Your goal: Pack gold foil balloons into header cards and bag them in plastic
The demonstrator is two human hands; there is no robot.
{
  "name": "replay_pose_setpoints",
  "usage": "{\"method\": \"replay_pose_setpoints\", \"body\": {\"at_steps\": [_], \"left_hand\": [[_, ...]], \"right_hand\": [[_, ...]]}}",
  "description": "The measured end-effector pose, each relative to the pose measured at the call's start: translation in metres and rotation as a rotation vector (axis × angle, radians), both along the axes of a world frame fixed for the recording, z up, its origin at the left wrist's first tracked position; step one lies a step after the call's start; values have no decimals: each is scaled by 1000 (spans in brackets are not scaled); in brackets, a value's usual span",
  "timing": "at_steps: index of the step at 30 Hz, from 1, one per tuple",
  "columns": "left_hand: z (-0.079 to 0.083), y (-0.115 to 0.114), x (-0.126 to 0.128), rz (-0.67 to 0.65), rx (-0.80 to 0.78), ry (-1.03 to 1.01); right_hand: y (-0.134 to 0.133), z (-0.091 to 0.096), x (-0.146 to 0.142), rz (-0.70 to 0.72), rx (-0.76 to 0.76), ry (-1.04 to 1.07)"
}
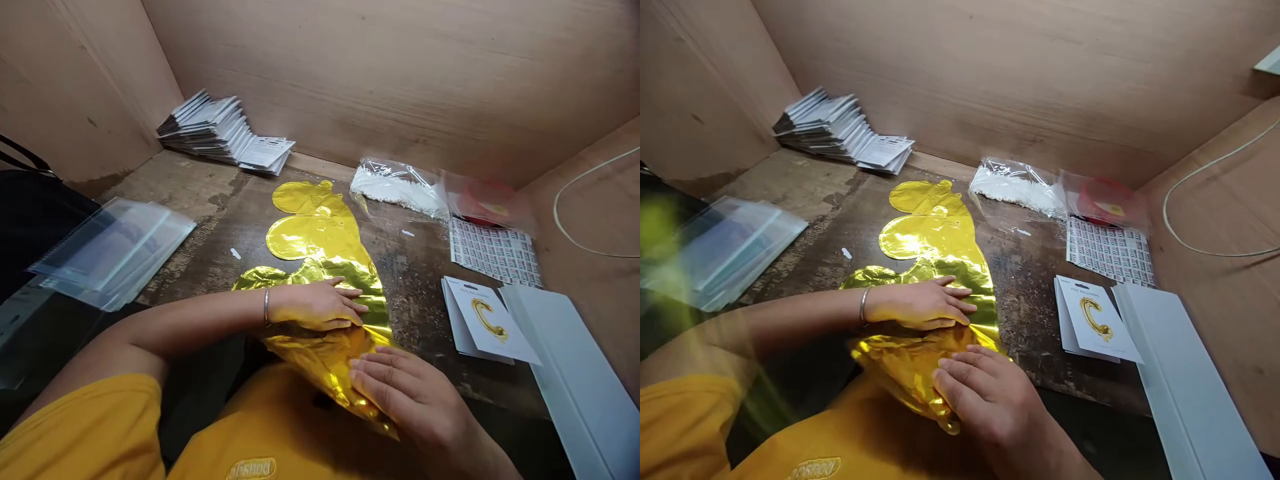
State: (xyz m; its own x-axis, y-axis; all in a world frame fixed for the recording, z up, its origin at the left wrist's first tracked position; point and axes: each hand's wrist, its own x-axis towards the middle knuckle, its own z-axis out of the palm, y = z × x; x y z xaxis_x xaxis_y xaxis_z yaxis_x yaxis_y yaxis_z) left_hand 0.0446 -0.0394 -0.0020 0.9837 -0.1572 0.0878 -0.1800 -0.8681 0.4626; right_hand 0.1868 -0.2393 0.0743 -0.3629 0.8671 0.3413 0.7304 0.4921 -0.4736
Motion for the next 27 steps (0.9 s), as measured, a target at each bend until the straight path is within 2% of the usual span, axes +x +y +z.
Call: {"method": "replay_pose_setpoints", "body": {"at_steps": [2,4,5,7,9,11,14,17,21,27], "left_hand": [[1,2,-12,117,11,-40],[-1,6,-30,288,24,-78],[-3,7,-38,354,25,-89],[-8,8,-52,396,44,-84],[-13,8,-59,397,110,-67],[-16,7,-61,410,185,-60],[-20,6,-60,443,196,-60],[-23,8,-60,462,166,-69],[-26,10,-61,448,175,-95],[-25,10,-62,453,171,-150]], "right_hand": [[8,13,8,-56,-40,89],[31,23,20,-130,-101,163],[49,26,28,-159,-128,194],[96,20,41,-217,-189,236],[152,2,49,-288,-261,290],[204,-25,51,-334,-384,361],[254,-62,49,-368,-467,383],[272,-78,45,-321,-494,376],[283,-79,39,-281,-489,406],[296,-97,32,-330,-421,364]]}}
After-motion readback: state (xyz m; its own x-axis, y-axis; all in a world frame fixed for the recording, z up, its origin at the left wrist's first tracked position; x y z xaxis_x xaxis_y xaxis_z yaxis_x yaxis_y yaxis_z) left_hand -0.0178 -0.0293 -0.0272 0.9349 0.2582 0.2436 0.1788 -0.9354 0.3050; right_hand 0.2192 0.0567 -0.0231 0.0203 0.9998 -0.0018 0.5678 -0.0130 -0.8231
